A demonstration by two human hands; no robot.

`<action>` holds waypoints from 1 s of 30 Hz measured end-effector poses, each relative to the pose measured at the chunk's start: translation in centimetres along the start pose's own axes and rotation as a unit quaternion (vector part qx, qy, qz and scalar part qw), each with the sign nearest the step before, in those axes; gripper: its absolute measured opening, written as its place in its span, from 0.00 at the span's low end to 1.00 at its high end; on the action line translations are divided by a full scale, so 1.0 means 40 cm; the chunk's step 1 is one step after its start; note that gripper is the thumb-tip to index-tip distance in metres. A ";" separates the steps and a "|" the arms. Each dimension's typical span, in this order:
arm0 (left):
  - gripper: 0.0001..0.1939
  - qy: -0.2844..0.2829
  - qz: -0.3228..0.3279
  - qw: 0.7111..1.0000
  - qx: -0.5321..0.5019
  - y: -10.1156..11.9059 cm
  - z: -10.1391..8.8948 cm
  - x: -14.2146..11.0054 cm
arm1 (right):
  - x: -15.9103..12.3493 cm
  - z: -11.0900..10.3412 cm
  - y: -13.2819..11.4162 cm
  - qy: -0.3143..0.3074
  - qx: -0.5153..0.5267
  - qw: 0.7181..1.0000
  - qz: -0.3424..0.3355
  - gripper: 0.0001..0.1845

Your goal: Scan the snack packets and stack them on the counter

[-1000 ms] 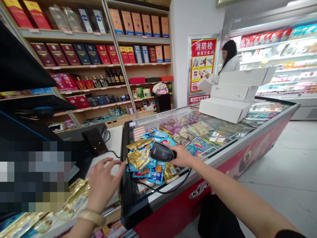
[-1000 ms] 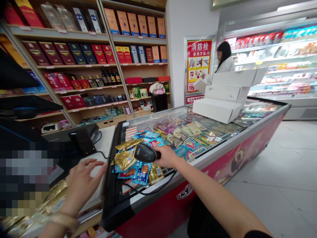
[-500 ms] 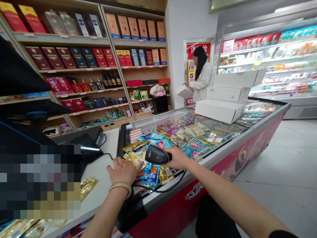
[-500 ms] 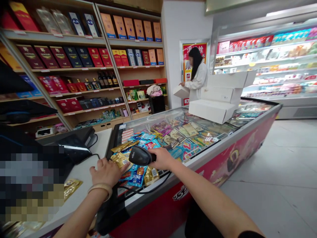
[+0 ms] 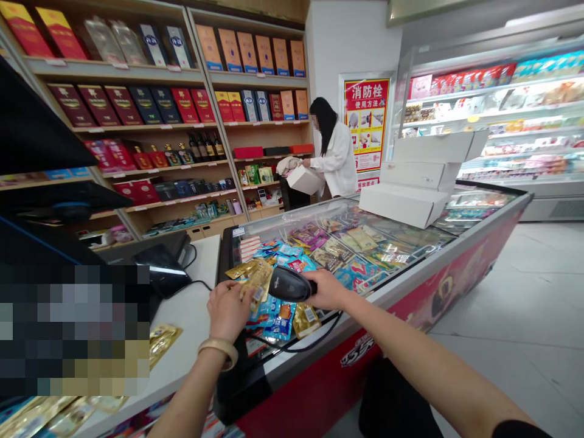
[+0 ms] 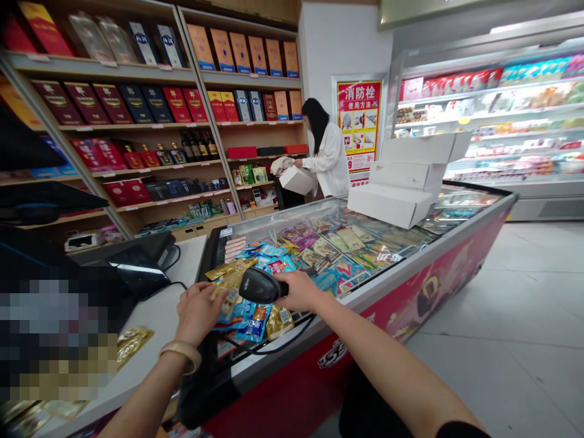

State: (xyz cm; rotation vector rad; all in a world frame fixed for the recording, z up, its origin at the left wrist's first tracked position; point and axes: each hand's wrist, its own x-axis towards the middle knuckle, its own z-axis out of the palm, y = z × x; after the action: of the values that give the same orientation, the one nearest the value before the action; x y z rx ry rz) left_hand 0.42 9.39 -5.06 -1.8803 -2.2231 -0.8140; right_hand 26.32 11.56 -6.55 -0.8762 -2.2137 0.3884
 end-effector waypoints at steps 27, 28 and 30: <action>0.21 0.112 -0.065 0.967 -0.221 0.004 -0.005 0.019 | 0.006 0.001 -0.007 -0.016 -0.023 0.999 0.022 0.12; 0.21 0.119 -0.066 0.966 -0.220 0.003 -0.012 0.020 | 0.005 0.001 -0.007 -0.015 -0.020 0.999 0.022 0.12; 0.21 0.141 -0.069 0.964 -0.216 -0.018 -0.036 0.022 | 0.003 0.000 -0.007 -0.014 -0.016 1.000 0.019 0.13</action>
State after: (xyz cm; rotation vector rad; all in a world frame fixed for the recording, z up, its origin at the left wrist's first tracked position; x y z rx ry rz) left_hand -0.82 9.43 -3.71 -1.6330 -2.1375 -1.5930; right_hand 26.11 11.44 -6.34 -0.9369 -2.2375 0.3863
